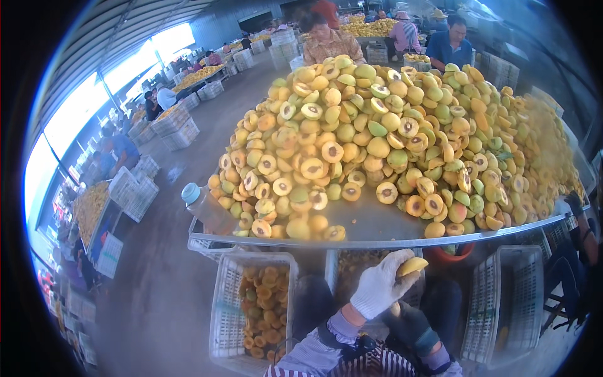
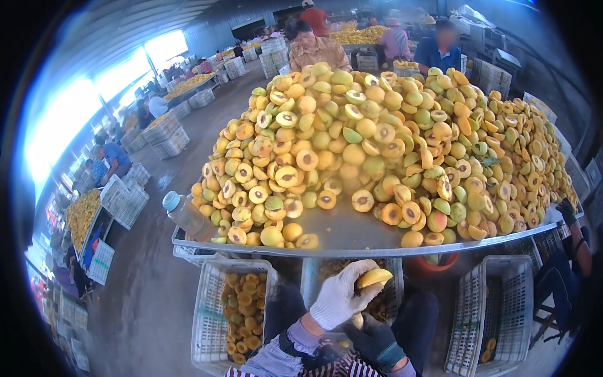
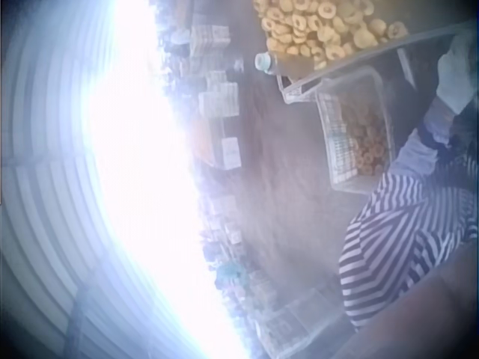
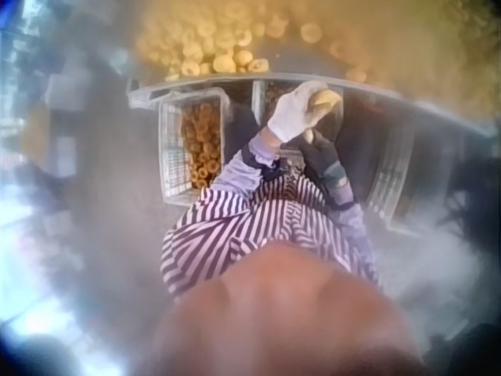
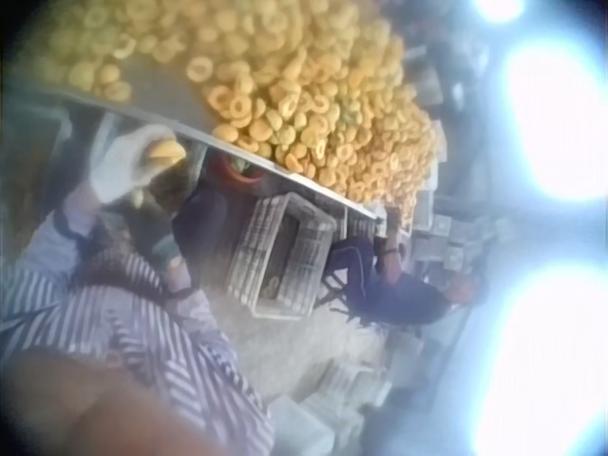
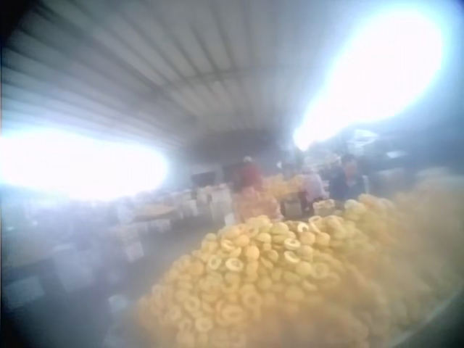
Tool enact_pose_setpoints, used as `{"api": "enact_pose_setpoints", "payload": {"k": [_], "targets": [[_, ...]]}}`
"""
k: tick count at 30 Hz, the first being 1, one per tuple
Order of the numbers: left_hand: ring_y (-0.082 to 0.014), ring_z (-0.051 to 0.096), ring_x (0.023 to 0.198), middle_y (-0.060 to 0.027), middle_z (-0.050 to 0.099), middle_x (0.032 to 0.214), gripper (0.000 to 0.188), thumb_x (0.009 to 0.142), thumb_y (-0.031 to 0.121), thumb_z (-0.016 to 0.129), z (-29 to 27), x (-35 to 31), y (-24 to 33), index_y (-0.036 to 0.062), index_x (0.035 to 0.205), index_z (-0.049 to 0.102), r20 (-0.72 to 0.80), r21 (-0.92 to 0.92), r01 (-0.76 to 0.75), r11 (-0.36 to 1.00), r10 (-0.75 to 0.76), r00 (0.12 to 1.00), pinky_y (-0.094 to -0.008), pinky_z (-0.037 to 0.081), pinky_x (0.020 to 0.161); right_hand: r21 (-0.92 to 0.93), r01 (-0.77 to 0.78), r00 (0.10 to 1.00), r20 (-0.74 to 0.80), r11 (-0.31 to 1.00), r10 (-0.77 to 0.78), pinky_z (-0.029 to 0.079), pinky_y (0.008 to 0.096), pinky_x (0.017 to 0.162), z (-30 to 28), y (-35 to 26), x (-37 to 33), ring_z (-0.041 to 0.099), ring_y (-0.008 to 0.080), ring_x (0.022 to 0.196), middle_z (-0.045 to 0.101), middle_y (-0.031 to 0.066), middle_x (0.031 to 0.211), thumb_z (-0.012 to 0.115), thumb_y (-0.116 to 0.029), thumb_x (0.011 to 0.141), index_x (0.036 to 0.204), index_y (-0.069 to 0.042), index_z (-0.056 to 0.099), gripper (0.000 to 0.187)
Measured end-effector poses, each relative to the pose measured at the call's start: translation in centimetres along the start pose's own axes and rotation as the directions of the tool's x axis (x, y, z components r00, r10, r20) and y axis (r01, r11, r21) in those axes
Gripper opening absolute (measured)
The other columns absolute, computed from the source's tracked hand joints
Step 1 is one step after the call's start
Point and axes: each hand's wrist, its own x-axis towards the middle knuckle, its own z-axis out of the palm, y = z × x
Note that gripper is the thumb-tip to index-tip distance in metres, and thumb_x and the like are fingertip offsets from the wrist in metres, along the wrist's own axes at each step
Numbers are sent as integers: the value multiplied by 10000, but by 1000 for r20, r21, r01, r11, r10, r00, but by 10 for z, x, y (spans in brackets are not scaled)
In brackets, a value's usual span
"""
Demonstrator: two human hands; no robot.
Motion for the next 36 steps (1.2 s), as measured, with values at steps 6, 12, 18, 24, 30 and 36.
{"api": "enact_pose_setpoints", "payload": {"k": [6,12,18,24,30,36], "targets": [[-299,637,903,-140,623,1043,455,750,142,740,-14,-10,15,51,1133,513,-28,-51,-126,991,124,992,-334,518,775,-6,61,997,38,998,-61,465,254,595,6,16,-4,582,86,630,642,45,714,620,-184,859,989,-48,628,188],[-240,641,801,-136,616,1025,406,774,124,705,-11,-2,26,28,1118,512,-98,-49,-216,975,210,973,-295,527,673,-133,236,971,-5,963,-239,466,266,565,5,36,-5,595,106,608,627,51,694,632,-178,850,950,-62,604,156],[-184,588,862,-159,564,1053,342,839,170,570,-23,-9,-16,-12,1112,474,-90,-598,257,759,-382,920,-286,491,731,428,-202,979,95,881,178,415,222,519,-9,-17,-21,509,40,588,572,-12,697,602,-122,878,982,-55,575,126],[-250,589,957,-182,552,1125,354,879,174,493,-10,-16,10,12,1188,435,197,-832,397,387,-462,864,-327,497,798,241,1,1000,-6,970,0,465,268,609,-13,-32,-23,576,110,672,612,54,776,610,-131,872,1056,-36,574,210],[-334,600,972,-227,551,1164,375,994,271,309,10,-35,10,-36,1165,438,169,-890,311,334,-394,904,-403,508,824,215,8,999,-41,977,0,493,308,698,-8,-21,-23,631,198,780,640,114,874,607,-181,865,1116,-35,556,295],[-246,575,984,-176,557,1131,405,985,306,328,20,-41,39,-23,1173,472,-5,-800,225,556,-381,924,-338,460,867,408,-17,1000,0,913,18,390,186,460,-3,-15,-27,515,25,527,552,-27,646,554,-127,909,958,-37,579,106]]}}
